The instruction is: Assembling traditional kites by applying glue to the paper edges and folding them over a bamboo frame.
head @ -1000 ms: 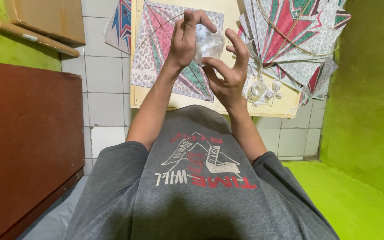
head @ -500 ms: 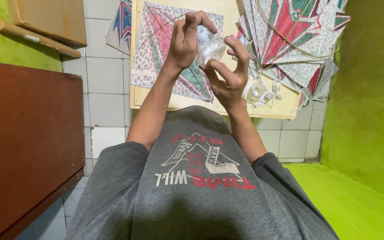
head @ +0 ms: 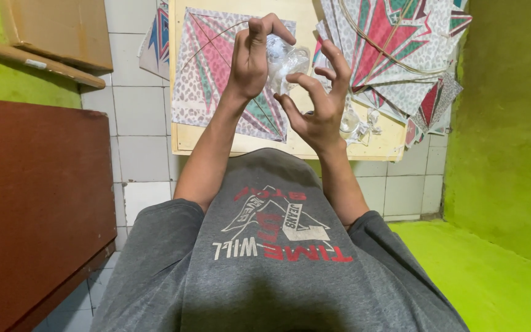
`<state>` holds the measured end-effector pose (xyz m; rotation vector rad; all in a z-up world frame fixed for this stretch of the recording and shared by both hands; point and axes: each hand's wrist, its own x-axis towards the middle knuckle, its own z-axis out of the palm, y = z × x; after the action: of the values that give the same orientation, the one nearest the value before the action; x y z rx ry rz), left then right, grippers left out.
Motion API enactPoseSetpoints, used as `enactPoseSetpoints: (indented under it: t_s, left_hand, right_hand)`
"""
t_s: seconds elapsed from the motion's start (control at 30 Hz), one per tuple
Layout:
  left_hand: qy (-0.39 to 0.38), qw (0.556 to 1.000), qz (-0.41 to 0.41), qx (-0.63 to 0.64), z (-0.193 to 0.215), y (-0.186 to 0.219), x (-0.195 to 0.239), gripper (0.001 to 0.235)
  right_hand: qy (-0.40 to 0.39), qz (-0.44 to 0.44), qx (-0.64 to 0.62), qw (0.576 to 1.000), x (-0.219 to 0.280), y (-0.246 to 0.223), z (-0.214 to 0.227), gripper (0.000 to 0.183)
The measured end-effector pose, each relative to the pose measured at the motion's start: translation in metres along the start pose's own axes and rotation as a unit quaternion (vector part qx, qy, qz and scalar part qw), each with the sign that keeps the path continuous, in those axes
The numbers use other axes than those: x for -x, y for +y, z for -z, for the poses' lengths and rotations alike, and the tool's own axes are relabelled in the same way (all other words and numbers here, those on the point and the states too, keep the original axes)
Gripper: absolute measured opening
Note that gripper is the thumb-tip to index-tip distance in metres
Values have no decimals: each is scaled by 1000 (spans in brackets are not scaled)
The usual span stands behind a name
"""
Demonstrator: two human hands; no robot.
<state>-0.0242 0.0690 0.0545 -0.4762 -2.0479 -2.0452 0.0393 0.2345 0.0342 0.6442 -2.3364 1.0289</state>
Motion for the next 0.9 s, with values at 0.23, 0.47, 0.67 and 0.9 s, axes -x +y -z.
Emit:
enactPoseSetpoints:
  t_s: [0.23,0.47,0.67,0.9]
  left_hand:
    - [18,999,-27,-32,-22,4,-4,84]
    - [60,980,-163,-98,-45,19,-3,76]
    - [72,969,-190,-139,-51,22,2,75]
    - [83,954,-203,-206,-48,23,6,72]
  right_hand:
    - [-2,9,-29,1000,-3,5,16,20]
    - [-30,-168,-337,926,-8,1,35,49]
    - [-22,-242,-475,846,-7,0,39,35]
    - [-5,-272,-502,821,-3,7,31,31]
